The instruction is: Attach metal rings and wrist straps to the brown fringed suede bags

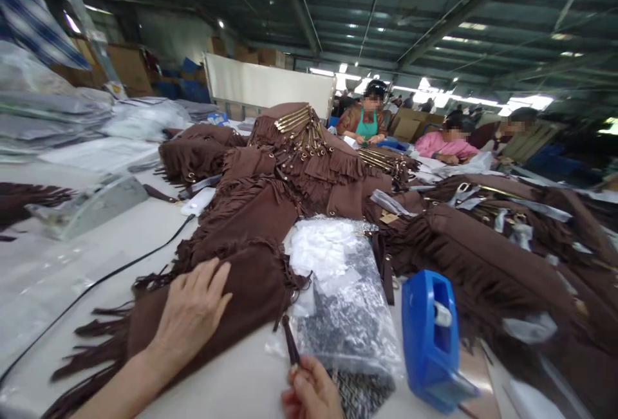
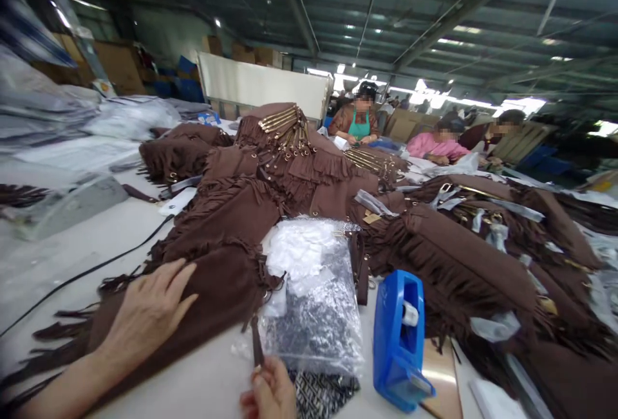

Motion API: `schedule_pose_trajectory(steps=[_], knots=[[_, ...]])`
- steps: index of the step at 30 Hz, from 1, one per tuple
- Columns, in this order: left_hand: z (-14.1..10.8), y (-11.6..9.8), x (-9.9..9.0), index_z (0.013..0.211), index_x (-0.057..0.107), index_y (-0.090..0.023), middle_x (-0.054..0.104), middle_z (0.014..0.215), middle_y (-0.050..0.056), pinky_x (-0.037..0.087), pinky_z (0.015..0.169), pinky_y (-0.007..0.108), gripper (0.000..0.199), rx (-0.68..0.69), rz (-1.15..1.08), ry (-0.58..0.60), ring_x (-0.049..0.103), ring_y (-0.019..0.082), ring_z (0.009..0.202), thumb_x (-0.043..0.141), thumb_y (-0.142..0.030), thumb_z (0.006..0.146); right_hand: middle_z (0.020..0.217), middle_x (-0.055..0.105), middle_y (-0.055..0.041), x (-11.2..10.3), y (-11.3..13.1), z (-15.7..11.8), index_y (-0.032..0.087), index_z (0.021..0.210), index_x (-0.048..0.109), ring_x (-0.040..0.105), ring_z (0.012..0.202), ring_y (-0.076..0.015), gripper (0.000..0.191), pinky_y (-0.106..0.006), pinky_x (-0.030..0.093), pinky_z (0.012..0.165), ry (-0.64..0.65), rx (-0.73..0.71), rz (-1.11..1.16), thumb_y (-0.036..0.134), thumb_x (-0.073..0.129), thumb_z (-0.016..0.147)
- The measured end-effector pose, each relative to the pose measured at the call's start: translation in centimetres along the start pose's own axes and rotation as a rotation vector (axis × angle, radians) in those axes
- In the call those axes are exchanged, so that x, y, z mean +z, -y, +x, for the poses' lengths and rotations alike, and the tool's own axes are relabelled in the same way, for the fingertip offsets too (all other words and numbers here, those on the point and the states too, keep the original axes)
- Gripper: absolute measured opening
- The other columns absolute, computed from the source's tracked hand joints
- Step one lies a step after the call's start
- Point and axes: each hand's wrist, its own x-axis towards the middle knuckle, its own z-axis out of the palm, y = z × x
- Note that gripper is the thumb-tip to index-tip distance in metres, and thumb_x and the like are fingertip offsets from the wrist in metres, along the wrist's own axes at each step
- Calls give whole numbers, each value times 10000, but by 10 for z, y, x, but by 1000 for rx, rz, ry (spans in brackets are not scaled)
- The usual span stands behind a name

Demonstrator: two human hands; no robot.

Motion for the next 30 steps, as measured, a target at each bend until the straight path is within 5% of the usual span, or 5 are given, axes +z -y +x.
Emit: schedule_pose_trajectory(steps=[4, 9, 18, 22, 30], knots=[[-52, -30, 21, 1189, 557, -152, 581, 1202, 169, 407, 863, 436, 430, 110, -51, 80, 499, 312, 1126, 517, -340, 803, 665, 579, 11, -6, -13, -19, 166, 872, 537, 540, 419, -78, 521, -151, 322, 358, -7, -128, -35, 480, 753, 517], [-71, -26, 45, 1246, 515, -153, 530, 1272, 191, 440, 865, 460, 402, 93, 33, 155, 501, 311, 1151, 432, -251, 865, 626, 563, 18, -8, -19, -24, 154, 817, 541, 483, 394, -45, 428, -143, 319, 367, 23, -247, -149, 481, 691, 586], [-65, -19, 34, 1136, 582, -57, 642, 1063, 226, 556, 722, 340, 564, 239, 71, 268, 623, 275, 991, 301, 117, 679, 473, 499, 49, -8, -16, -26, 152, 811, 576, 406, 350, -54, 402, -152, 286, 364, 63, -284, -310, 532, 604, 682], [-93, -5, 26, 1131, 596, -89, 651, 1089, 173, 521, 841, 289, 639, 283, 78, 298, 607, 220, 1037, 276, 139, 627, 654, 607, -17, -5, -7, -27, 164, 906, 621, 529, 482, -113, 330, -223, 431, 501, 22, -514, -472, 454, 561, 761], [-137, 26, 46, 1090, 641, -134, 652, 1118, 121, 470, 921, 261, 605, 365, 52, 13, 595, 197, 1060, 264, 104, 681, 933, 623, -72, 18, 3, -14, 201, 1049, 572, 616, 871, -174, 368, -288, 497, 772, 32, -1041, -969, 67, 371, 771]])
